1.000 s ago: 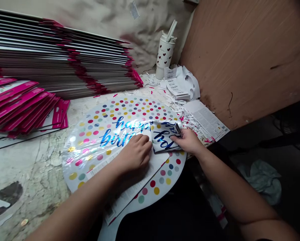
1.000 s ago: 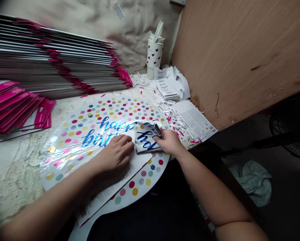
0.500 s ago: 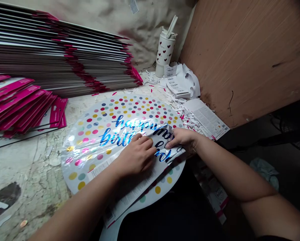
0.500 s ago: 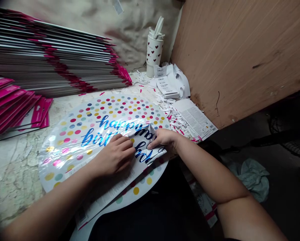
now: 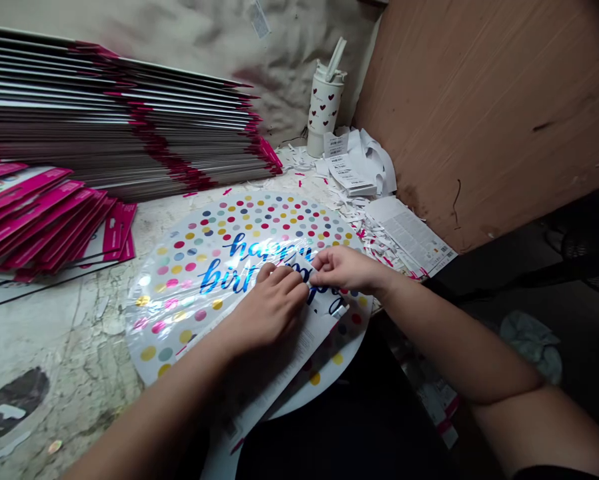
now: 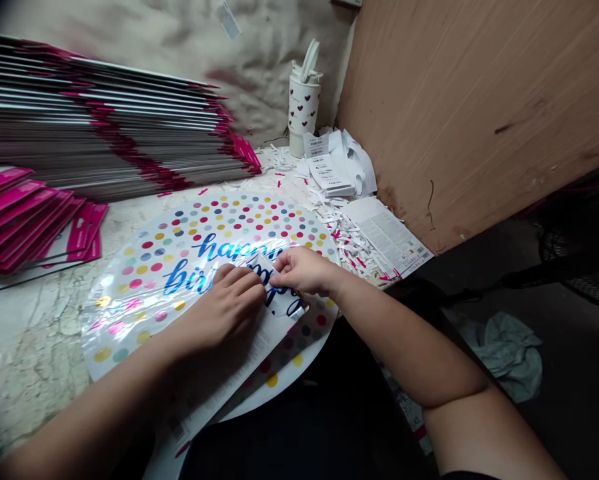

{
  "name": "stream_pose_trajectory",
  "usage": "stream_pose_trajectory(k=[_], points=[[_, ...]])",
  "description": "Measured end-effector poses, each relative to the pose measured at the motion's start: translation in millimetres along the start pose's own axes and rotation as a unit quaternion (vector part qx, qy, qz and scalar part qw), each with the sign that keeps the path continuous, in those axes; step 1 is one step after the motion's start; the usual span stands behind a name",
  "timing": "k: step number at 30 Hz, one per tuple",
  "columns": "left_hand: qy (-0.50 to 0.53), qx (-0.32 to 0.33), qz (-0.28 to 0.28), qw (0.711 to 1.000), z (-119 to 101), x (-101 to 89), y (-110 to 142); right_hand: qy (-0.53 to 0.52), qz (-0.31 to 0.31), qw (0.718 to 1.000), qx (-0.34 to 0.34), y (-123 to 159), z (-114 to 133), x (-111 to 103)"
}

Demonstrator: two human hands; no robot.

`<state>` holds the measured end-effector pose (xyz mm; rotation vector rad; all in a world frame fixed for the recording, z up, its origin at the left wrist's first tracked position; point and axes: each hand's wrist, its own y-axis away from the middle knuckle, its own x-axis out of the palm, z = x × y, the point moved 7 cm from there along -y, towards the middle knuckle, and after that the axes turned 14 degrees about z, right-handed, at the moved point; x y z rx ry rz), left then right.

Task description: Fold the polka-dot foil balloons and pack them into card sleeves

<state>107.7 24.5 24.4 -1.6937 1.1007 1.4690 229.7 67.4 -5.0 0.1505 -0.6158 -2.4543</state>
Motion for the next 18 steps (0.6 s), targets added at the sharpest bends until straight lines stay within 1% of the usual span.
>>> stream_pose_trajectory(k=[4,5,7,8,9,10,11,12,13,14,15,16,17,18], points=[[-0.02,-0.005,-0.008,1.0,-1,-9.0,2,0.034,0.0,0.999,0.006,-9,9,13],[-0.024,-0.003,-0.011,1.0,-1,-11.7,4,0.053,0.014,0.998,0.01,-12,10,19],[-0.033,-0.002,-0.017,0.999,-1,-16.9,7,0.089,0.083,0.992,0.015,-15,10,34],[-0.037,-0.006,-0.017,0.999,0,-19.2,10,0.101,0.112,0.989,0.003,-14,12,39],[-0.043,-0.019,-0.019,0.999,2,-21.8,13,0.11,0.115,0.987,-0.024,-11,16,39],[-0.049,-0.04,-0.025,0.998,4,-25.0,17,0.114,0.083,0.988,-0.067,-6,23,35],[-0.053,-0.068,-0.036,0.996,7,-29.2,22,0.111,0.02,0.986,-0.123,3,32,27],[-0.055,-0.101,-0.054,0.992,10,-34.4,26,0.097,-0.051,0.978,-0.178,13,39,18],[-0.056,-0.132,-0.078,0.987,11,-40.4,31,0.072,-0.103,0.967,-0.22,23,42,13],[-0.056,-0.154,-0.106,0.981,11,-46.8,36,0.038,-0.116,0.961,-0.248,28,43,15],[-0.059,-0.168,-0.14,0.974,8,-53.9,40,-0.001,-0.094,0.96,-0.264,30,41,22],[-0.065,-0.179,-0.185,0.964,4,-61.8,46,-0.04,-0.053,0.96,-0.271,28,38,32],[-0.073,-0.196,-0.241,0.948,2,-70.0,53,-0.073,-0.013,0.958,-0.275,26,36,44],[-0.068,-0.219,-0.298,0.927,1,-76.7,62,-0.097,0.013,0.955,-0.28,24,35,53]])
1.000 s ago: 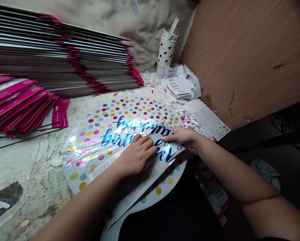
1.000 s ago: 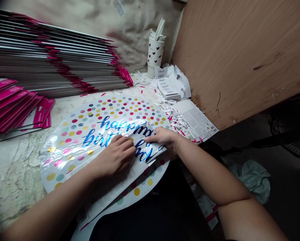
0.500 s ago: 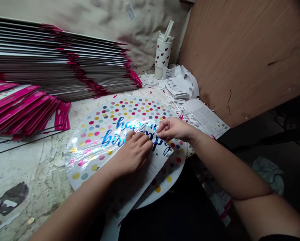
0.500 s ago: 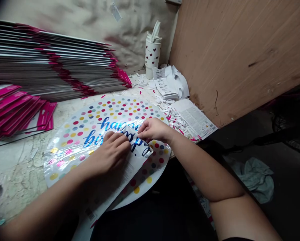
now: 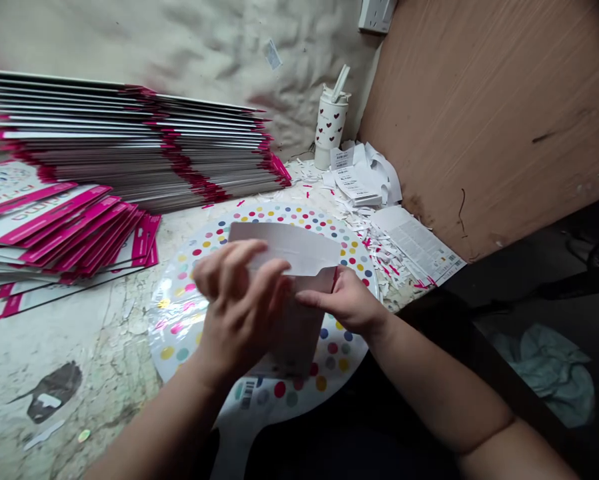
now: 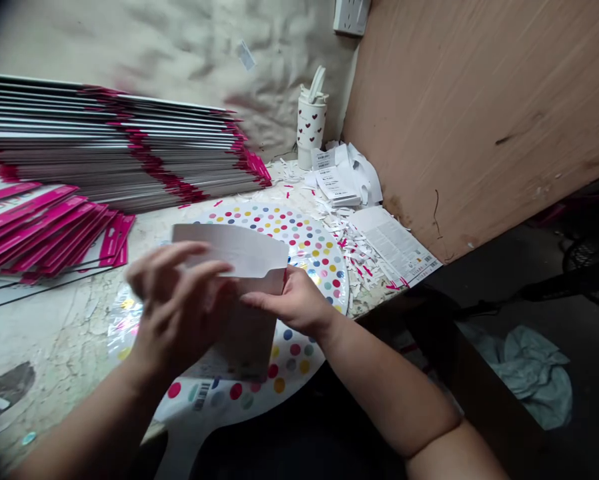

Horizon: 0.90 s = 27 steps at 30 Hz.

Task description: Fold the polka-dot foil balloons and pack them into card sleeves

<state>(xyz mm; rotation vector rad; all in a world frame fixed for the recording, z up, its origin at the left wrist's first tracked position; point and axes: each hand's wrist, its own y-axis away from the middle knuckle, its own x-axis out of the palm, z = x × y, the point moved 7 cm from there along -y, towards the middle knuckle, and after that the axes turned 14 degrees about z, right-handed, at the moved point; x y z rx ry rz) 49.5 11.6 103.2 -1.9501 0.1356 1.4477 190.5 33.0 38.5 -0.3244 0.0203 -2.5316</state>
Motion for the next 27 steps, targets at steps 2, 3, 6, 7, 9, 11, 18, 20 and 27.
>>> stream_pose_trajectory(k=[2,3,6,7,9,11,18,20,27], points=[[0.083,-0.089,-0.058,0.991,18,-9.2,9,-0.025,0.006,1.0,-0.014,-2,-3,9],[0.166,-0.134,-0.041,0.976,31,-4.0,14,-0.026,0.008,0.999,-0.019,-4,-3,10],[0.463,-0.21,0.142,0.849,50,39.8,31,0.002,0.026,0.999,-0.025,-12,1,5],[0.524,-0.225,0.19,0.799,50,51.6,39,0.019,0.03,0.999,-0.015,-16,1,1],[0.571,-0.257,0.241,0.741,49,65.4,52,0.077,0.028,0.996,0.028,-25,-4,-9],[0.57,-0.296,0.253,0.723,50,71.2,62,0.196,-0.022,0.978,0.068,-31,-6,-23],[0.623,-0.372,0.223,0.651,40,83.7,81,0.603,0.035,0.79,-0.102,-24,5,37],[0.629,-0.375,0.21,0.648,37,85.9,84,0.623,0.08,0.771,-0.103,-20,-3,54],[0.618,-0.378,0.188,0.664,30,84.0,87,0.667,0.1,0.734,-0.086,-25,-11,62]])
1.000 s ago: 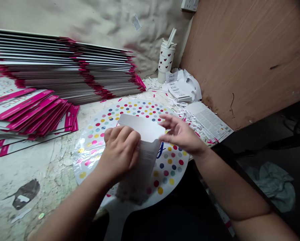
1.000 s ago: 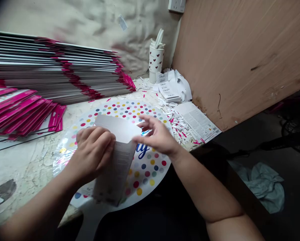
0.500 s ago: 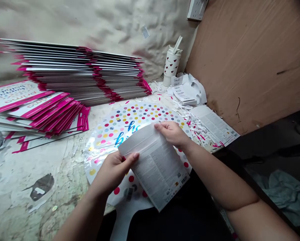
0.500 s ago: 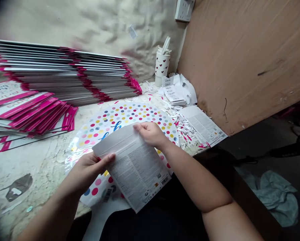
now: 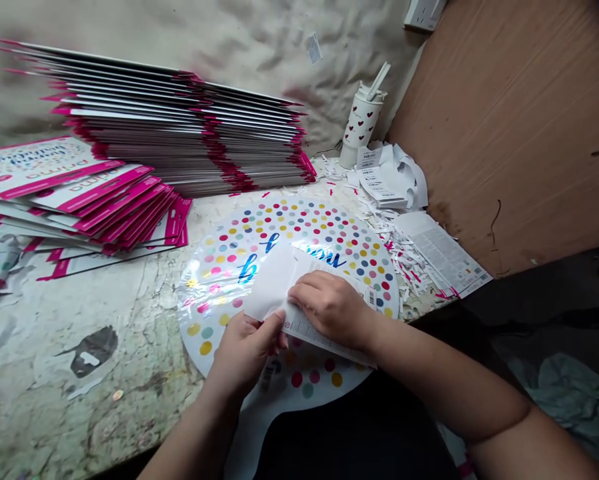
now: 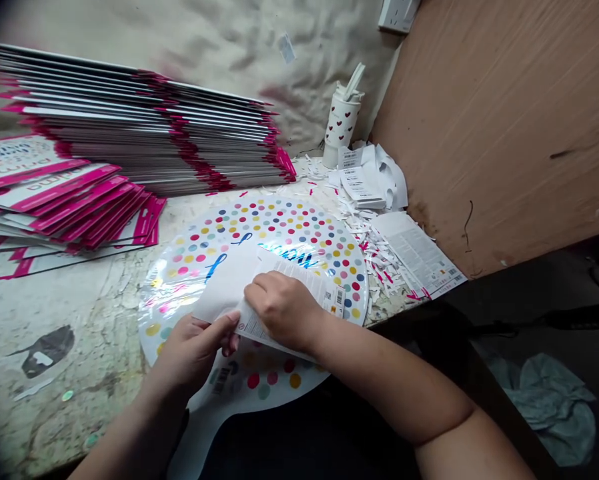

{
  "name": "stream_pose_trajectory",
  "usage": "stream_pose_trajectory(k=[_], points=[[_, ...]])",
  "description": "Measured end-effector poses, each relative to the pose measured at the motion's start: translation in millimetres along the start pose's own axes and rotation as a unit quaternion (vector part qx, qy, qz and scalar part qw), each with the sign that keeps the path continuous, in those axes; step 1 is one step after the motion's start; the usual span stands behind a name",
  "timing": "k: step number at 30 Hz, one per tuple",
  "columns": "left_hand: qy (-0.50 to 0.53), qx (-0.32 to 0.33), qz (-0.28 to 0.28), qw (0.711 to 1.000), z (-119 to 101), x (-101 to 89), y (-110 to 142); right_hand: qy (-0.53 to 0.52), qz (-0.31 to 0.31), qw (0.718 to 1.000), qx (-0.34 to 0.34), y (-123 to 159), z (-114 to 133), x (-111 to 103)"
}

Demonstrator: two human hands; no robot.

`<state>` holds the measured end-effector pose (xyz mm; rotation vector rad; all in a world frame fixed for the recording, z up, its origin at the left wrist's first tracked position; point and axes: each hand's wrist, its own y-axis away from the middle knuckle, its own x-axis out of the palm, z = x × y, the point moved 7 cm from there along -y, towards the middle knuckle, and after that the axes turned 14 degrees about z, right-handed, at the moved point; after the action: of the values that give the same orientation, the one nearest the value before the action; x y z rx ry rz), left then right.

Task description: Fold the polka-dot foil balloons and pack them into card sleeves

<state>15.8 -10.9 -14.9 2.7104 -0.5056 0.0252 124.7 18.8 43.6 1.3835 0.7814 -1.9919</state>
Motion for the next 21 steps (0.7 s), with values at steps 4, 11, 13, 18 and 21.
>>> stream_pose_trajectory(k=[4,11,13,18,21], points=[[-0.02,-0.01,0.013,1.0,-1,2.3,1,-0.026,0.001,1.0,0.011,1,-7,-3],[-0.032,-0.009,0.015,0.999,-5,3.8,3,0.08,0.121,0.989,-0.013,4,8,-4],[-0.045,-0.012,0.017,0.999,-3,4.4,4,0.129,0.117,0.984,-0.025,4,18,-5],[-0.07,-0.011,0.022,0.997,1,2.5,3,0.189,0.08,0.978,-0.041,-2,30,-7],[-0.061,-0.028,0.017,0.998,3,-3.0,4,0.191,0.026,0.977,0.088,4,-12,-30]])
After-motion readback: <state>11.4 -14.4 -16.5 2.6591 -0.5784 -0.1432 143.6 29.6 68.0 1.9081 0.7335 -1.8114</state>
